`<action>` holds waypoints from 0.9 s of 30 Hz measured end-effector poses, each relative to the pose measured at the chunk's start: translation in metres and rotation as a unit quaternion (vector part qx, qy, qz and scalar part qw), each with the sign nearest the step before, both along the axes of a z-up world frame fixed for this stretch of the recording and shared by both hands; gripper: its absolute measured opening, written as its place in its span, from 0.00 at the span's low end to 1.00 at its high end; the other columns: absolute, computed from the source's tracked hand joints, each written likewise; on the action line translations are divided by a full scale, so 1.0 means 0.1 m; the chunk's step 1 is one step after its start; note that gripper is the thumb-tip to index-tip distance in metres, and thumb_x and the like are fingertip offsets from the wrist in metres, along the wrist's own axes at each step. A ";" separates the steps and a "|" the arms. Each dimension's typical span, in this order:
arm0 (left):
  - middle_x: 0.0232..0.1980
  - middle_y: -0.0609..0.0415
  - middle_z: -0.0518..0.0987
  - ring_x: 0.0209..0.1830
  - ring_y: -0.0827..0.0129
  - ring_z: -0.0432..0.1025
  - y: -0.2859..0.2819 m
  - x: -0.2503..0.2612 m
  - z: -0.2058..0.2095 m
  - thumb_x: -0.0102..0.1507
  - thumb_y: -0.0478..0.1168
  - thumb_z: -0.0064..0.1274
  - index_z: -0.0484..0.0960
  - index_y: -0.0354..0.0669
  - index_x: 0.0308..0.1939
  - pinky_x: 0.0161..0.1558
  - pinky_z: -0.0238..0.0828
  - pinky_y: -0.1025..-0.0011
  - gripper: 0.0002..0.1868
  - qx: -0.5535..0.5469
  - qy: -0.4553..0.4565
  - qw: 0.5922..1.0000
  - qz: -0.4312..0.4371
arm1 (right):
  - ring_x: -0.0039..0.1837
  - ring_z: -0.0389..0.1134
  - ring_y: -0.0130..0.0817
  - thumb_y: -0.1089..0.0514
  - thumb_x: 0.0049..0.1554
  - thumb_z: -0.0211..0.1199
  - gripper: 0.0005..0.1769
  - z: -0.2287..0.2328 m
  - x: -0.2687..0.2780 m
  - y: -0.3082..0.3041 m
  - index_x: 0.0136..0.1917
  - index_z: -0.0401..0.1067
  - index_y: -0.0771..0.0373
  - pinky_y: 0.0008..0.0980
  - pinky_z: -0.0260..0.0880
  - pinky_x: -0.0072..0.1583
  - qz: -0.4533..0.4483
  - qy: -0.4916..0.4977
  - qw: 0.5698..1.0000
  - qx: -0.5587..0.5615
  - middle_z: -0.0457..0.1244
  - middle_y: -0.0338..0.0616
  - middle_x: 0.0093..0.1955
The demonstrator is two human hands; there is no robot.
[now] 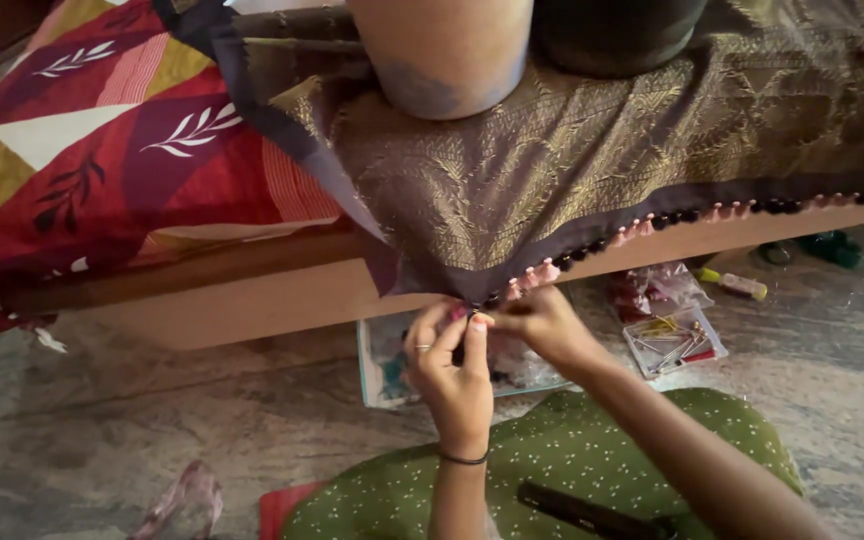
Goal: Attaching or sewing small decorative tassels onto the edge of a piece of fabric.
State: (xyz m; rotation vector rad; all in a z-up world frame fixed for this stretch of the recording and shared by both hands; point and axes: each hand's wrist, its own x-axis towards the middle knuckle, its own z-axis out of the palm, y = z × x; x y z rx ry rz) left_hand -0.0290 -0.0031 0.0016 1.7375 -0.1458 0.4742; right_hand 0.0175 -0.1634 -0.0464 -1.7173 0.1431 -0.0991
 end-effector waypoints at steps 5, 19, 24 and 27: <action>0.46 0.58 0.86 0.56 0.60 0.76 0.00 0.02 -0.02 0.62 0.41 0.60 0.90 0.44 0.36 0.62 0.63 0.58 0.07 0.101 -0.056 0.992 0.058 | 0.42 0.76 0.31 0.62 0.53 0.70 0.04 0.76 -0.51 -0.30 0.44 0.83 0.61 0.32 0.76 0.45 0.120 -0.171 0.942 -0.264 0.74 0.42 0.44; 0.45 0.53 0.82 0.53 0.58 0.71 -0.03 -0.01 0.08 0.63 0.38 0.58 0.88 0.39 0.35 0.55 0.67 0.60 0.07 0.061 -0.094 0.991 0.072 | 0.46 0.69 0.39 0.69 0.50 0.66 0.04 1.77 0.29 0.24 0.42 0.78 0.71 0.36 0.76 0.47 0.356 -0.452 0.732 -0.366 0.68 0.50 0.41; 0.45 0.53 0.85 0.53 0.62 0.75 0.02 0.01 0.03 0.65 0.37 0.56 0.87 0.37 0.35 0.58 0.67 0.64 0.08 -0.009 -0.057 0.998 -0.004 | 0.48 0.72 0.34 0.71 0.51 0.65 0.08 1.63 -0.37 -0.33 0.45 0.81 0.66 0.30 0.75 0.47 0.286 -0.427 0.762 -0.393 0.72 0.46 0.47; 0.46 0.52 0.85 0.52 0.64 0.75 0.03 0.00 0.06 0.66 0.36 0.54 0.87 0.35 0.35 0.57 0.68 0.66 0.10 -0.104 0.005 0.992 -0.070 | 0.48 0.71 0.33 0.72 0.50 0.65 0.11 1.54 -0.49 -0.47 0.46 0.81 0.66 0.30 0.76 0.46 0.254 -0.399 0.761 -0.444 0.73 0.46 0.49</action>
